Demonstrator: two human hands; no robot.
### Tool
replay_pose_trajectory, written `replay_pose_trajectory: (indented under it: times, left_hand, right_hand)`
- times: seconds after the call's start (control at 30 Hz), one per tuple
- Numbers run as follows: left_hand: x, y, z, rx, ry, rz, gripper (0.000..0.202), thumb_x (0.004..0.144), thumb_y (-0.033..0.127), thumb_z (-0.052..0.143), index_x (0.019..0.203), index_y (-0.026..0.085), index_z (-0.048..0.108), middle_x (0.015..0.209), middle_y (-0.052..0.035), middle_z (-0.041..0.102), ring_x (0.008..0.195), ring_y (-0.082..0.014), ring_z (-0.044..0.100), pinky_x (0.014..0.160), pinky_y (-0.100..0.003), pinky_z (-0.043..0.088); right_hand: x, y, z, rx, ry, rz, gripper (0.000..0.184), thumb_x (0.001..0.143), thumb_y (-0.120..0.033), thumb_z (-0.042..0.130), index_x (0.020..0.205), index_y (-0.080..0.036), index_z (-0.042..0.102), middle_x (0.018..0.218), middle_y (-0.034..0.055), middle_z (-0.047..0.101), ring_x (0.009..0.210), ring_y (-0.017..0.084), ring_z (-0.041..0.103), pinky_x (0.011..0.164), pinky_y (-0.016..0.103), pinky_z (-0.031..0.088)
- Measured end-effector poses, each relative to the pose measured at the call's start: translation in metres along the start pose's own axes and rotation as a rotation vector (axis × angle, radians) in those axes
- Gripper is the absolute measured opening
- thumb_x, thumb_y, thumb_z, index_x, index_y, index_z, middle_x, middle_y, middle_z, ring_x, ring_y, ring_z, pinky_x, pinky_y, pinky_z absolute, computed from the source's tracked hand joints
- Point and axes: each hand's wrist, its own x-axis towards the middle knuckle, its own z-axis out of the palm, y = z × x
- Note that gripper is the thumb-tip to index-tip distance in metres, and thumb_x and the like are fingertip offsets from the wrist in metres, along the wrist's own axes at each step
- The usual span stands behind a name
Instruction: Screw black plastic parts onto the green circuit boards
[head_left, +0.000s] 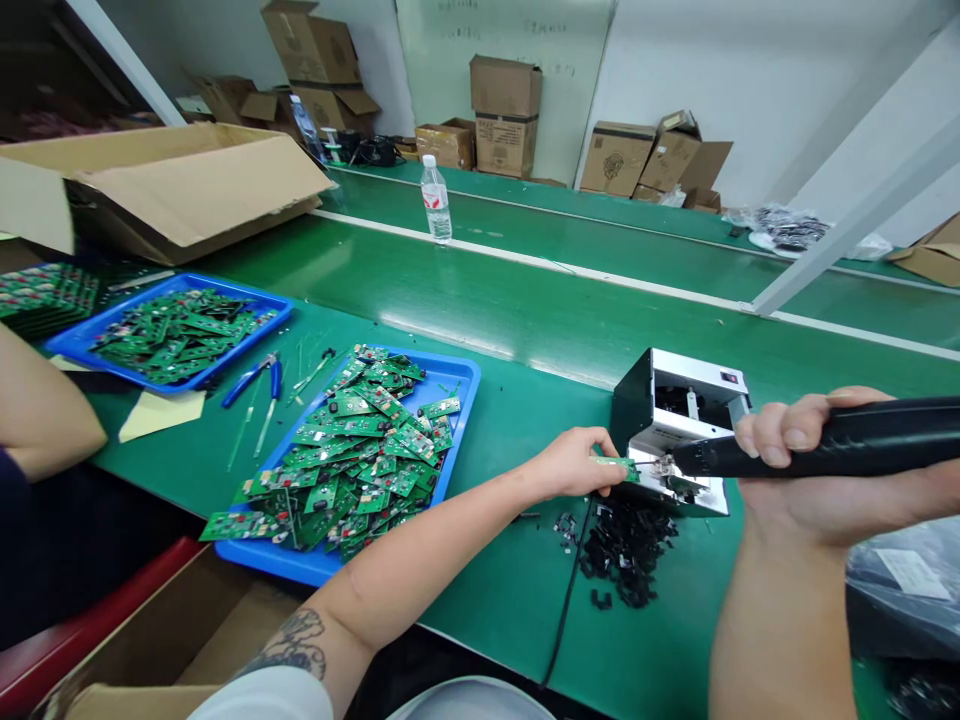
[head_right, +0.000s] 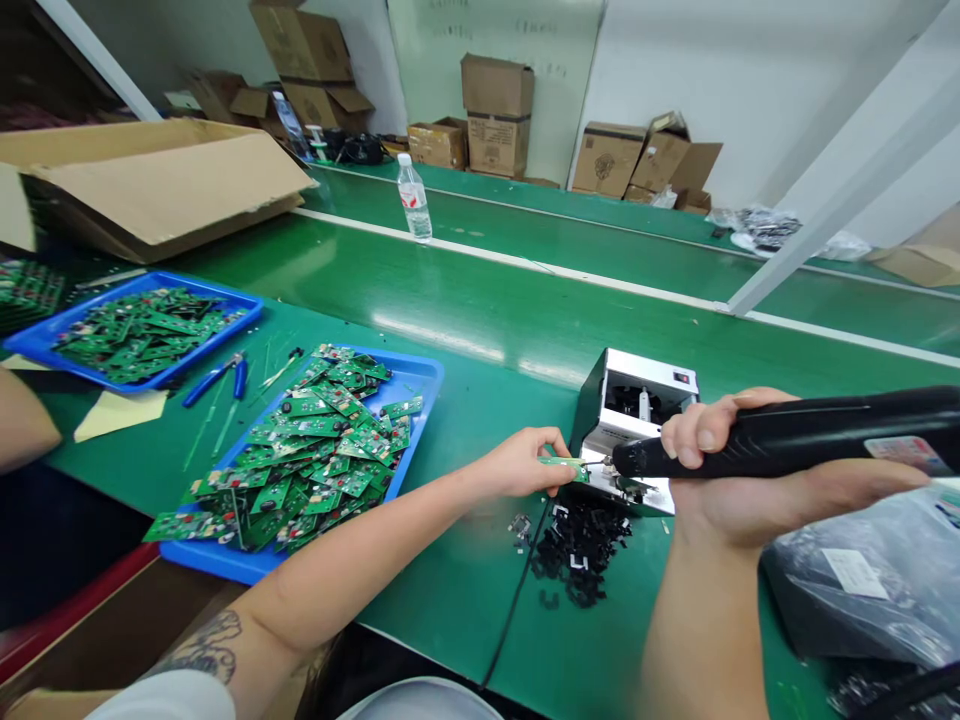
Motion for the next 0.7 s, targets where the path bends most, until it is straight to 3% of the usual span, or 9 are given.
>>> replay_pose_trajectory:
  times: [0.33, 0.7]
  left_hand:
    - [-0.002, 0.002, -0.002, -0.001, 0.001, 0.003, 0.026, 0.072, 0.041, 0.065, 0.083, 0.019, 0.055, 0.061, 0.0011, 0.064, 0.057, -0.0126, 0.057, 0.053, -0.021, 0.036]
    - [-0.001, 0.001, 0.001, -0.022, 0.006, 0.002, 0.024, 0.072, 0.037, 0.067, 0.083, 0.018, 0.056, 0.06, 0.001, 0.064, 0.056, -0.0126, 0.057, 0.053, -0.021, 0.037]
  right_hand:
    - [-0.002, -0.008, 0.003, 0.01, 0.01, 0.008, 0.077, 0.058, -0.095, 0.036, 0.064, -0.023, 0.06, 0.037, -0.0039, 0.04, 0.026, 0.014, 0.036, 0.026, 0.028, 0.021]
    - [-0.008, -0.014, 0.011, -0.049, -0.089, -0.002, 0.076, 0.062, -0.094, 0.035, 0.064, -0.023, 0.061, 0.04, -0.0034, 0.042, 0.029, 0.014, 0.041, 0.03, 0.028, 0.028]
